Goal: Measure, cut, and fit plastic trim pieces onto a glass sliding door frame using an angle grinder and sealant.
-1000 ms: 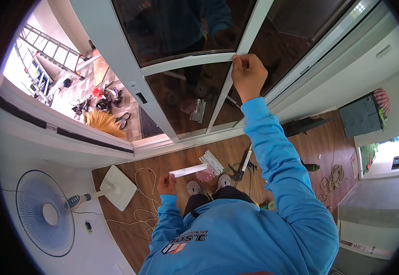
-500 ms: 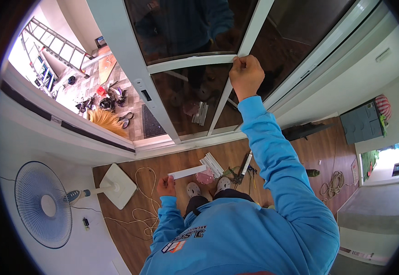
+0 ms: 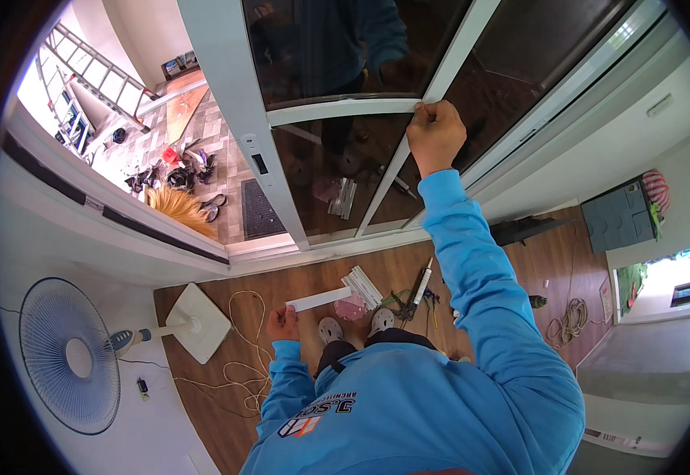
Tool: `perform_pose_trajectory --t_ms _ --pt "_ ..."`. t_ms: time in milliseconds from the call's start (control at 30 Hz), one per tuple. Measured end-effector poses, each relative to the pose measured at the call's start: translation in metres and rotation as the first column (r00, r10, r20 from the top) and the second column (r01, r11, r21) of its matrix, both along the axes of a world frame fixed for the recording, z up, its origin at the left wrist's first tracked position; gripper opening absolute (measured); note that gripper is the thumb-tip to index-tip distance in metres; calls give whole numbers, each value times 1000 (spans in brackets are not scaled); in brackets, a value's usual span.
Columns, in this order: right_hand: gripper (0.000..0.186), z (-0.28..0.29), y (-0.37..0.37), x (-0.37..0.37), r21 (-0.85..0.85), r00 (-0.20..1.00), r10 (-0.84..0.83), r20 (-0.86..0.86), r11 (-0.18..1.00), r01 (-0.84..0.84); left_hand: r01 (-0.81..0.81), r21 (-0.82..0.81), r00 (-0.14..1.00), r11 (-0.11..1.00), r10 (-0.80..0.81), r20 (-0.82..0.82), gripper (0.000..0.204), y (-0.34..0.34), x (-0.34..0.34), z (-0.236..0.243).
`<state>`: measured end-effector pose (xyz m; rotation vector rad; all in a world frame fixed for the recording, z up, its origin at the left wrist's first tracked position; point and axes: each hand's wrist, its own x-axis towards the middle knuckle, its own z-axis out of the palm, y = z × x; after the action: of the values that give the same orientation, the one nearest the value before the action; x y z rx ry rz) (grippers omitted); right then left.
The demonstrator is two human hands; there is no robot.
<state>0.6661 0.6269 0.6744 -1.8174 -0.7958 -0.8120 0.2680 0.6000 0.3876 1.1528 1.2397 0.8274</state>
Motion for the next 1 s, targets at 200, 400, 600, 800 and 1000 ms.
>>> perform_pose_trajectory --t_ms 200,400,600,800,1000 --pt "14 3 -3 -1 -14 1000 2 -18 1000 -2 -1 8 1000 1000 1 14 23 2 2 0" --pt "17 -3 -23 0 -4 999 54 1 999 -54 71 52 997 996 -71 12 21 -5 27 30" --pt "20 -86 -105 -18 -129 914 213 -346 954 -271 86 68 960 994 -101 260 21 -10 83 72" --pt "24 -228 -235 -81 -32 236 431 -871 429 -903 310 55 947 949 -313 69 25 -24 118 91" --pt "23 -282 -283 -157 -304 437 30 -899 677 -671 235 -272 965 933 -190 182 48 -83 168 3"
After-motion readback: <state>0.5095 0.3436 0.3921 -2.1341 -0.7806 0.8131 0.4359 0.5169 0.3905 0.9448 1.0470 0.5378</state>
